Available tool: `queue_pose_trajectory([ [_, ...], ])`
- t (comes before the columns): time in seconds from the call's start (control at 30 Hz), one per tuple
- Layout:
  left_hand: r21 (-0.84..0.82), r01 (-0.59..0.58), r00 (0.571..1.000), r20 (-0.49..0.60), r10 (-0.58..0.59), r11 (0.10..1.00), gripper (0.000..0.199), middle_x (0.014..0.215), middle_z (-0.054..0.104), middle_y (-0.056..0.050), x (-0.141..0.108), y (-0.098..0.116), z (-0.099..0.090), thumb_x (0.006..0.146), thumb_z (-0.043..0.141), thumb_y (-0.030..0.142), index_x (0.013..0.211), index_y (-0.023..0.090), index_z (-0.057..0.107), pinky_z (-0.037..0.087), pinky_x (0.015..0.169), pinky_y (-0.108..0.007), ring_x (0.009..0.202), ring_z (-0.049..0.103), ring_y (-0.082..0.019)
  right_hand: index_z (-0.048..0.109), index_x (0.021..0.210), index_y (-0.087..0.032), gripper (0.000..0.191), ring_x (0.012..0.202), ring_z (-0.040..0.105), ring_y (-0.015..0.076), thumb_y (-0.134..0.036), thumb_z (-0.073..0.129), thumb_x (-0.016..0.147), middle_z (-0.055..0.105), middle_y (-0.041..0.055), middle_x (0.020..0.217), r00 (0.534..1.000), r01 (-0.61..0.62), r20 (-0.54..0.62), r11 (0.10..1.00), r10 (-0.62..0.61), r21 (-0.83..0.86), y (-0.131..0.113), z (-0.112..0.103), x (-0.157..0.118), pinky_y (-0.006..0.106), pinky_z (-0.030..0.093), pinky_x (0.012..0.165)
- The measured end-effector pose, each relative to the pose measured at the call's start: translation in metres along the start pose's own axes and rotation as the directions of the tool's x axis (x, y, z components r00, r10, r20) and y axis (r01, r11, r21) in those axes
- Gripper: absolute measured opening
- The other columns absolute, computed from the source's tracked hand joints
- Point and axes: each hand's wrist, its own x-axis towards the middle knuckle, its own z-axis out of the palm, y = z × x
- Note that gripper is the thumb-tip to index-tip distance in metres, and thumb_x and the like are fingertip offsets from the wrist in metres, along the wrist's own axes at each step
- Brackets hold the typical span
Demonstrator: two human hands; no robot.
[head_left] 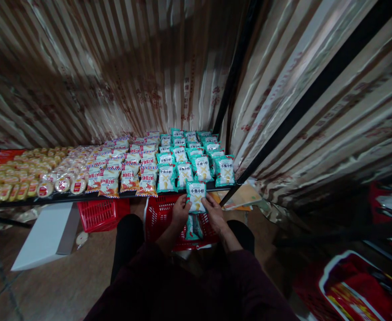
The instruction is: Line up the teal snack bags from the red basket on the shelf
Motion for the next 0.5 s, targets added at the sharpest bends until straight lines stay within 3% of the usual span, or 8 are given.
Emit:
queue_pose_trajectory([
  [0.2, -0.028, -0.026, 0.999, -0.027, 0.026, 0.999, 0.031, 0.094, 0.071, -0.009, 0.003, -0.001, 0.003, 0.070, 0.067, 0.029, 0.097, 0.015, 0.062, 0.052, 0.080, -0.032, 0.087, 0.066, -0.020, 0.066, 0.110, -0.024, 0.061, 0.097, 0.066, 0.0220, -0.031, 0.085, 0.052, 0.072, 0.0022, 0.105, 0.998, -0.046, 0.046, 0.998, 0.045, 0.035, 0.000, -0.008, -0.003, 0.032, 0.054, 0.083],
  [0.37, -0.015, -0.034, 0.999, -0.035, 0.033, 0.999, 0.032, 0.099, 0.069, -0.012, 0.002, 0.000, 0.005, 0.073, 0.063, 0.025, 0.103, 0.014, 0.059, 0.051, 0.085, -0.036, 0.091, 0.066, -0.022, 0.062, 0.116, -0.025, 0.064, 0.098, 0.066, 0.0225, -0.029, 0.083, 0.056, 0.070, 0.0028, 0.110, 0.994, -0.048, 0.105, 0.996, 0.041, 0.068, -0.004, -0.005, -0.010, 0.035, 0.053, 0.086],
  [0.5, 0.116, -0.097, 0.987, -0.114, 0.110, 0.988, 0.035, 0.102, 0.065, -0.012, -0.003, 0.005, 0.007, 0.073, 0.061, 0.021, 0.107, 0.015, 0.053, 0.050, 0.084, -0.034, 0.090, 0.063, -0.020, 0.057, 0.123, -0.027, 0.069, 0.102, 0.064, 0.0241, -0.031, 0.082, 0.059, 0.066, 0.0032, 0.119, 0.997, 0.022, 0.077, 0.999, -0.026, 0.045, -0.005, -0.003, -0.013, 0.037, 0.053, 0.088],
])
